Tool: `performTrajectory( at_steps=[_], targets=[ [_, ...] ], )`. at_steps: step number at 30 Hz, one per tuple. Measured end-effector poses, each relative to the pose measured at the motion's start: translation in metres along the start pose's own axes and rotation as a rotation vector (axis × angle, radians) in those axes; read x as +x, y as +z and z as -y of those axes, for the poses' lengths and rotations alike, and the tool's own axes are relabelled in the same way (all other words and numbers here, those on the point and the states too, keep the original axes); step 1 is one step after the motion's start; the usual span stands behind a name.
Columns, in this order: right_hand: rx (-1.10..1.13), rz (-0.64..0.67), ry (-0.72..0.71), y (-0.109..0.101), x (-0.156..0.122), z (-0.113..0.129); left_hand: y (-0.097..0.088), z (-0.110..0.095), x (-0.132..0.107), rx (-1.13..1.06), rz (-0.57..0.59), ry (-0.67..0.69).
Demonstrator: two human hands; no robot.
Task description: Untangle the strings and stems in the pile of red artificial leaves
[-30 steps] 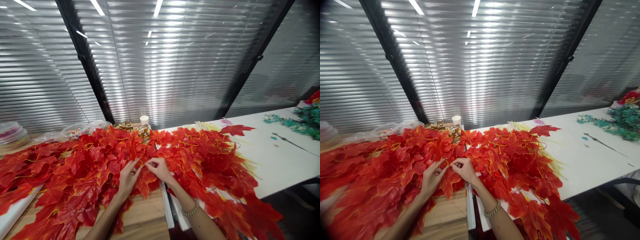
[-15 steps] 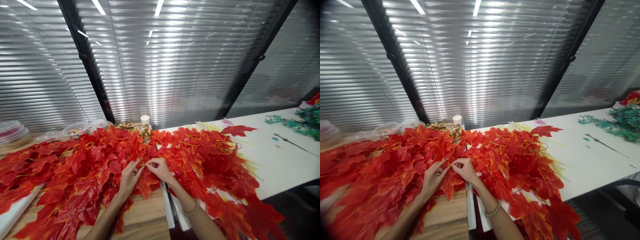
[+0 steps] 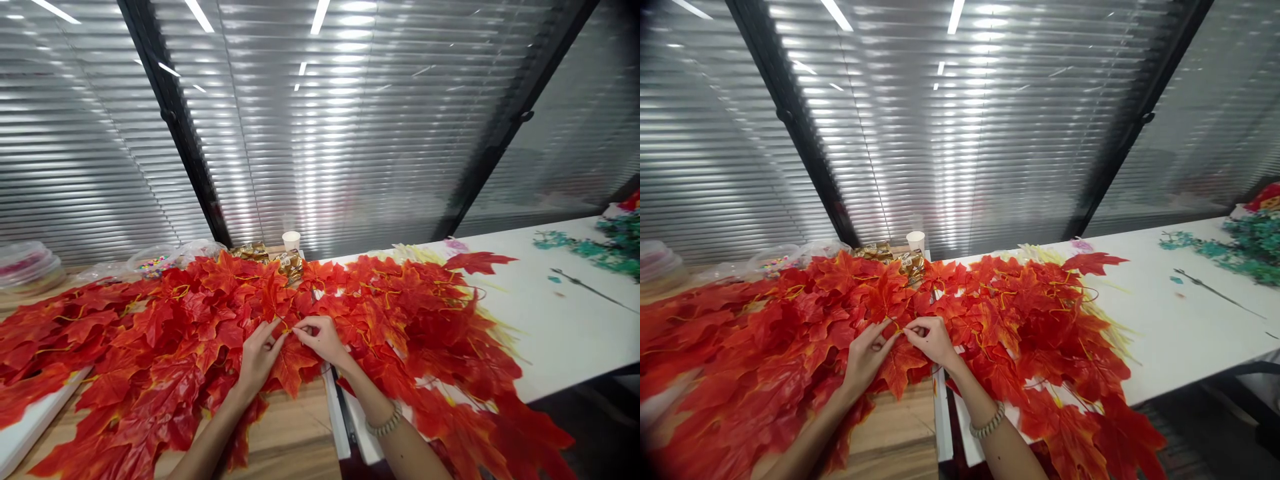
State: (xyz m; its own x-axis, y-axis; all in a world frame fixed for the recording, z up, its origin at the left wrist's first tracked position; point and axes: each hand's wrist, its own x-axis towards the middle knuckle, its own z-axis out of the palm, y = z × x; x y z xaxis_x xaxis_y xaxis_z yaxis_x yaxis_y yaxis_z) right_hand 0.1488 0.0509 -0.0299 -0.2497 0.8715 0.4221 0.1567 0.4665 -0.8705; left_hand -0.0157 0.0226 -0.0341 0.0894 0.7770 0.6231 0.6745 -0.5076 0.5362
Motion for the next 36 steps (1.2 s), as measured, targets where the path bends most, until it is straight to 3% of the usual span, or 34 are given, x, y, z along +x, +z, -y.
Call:
performTrajectory(
  at_steps=[28, 36],
  targets=[
    [-0.025, 0.02, -0.022, 0.0002, 0.0, -0.0027, -0.0024, -0.0048, 0.0016, -0.013, 0.017, -0.027],
    [-0.023, 0.035, -0.042, 0.001, -0.0005, -0.0032, -0.0022, -0.0079, 0.0013, -0.111, 0.07, -0.112]
  ],
)
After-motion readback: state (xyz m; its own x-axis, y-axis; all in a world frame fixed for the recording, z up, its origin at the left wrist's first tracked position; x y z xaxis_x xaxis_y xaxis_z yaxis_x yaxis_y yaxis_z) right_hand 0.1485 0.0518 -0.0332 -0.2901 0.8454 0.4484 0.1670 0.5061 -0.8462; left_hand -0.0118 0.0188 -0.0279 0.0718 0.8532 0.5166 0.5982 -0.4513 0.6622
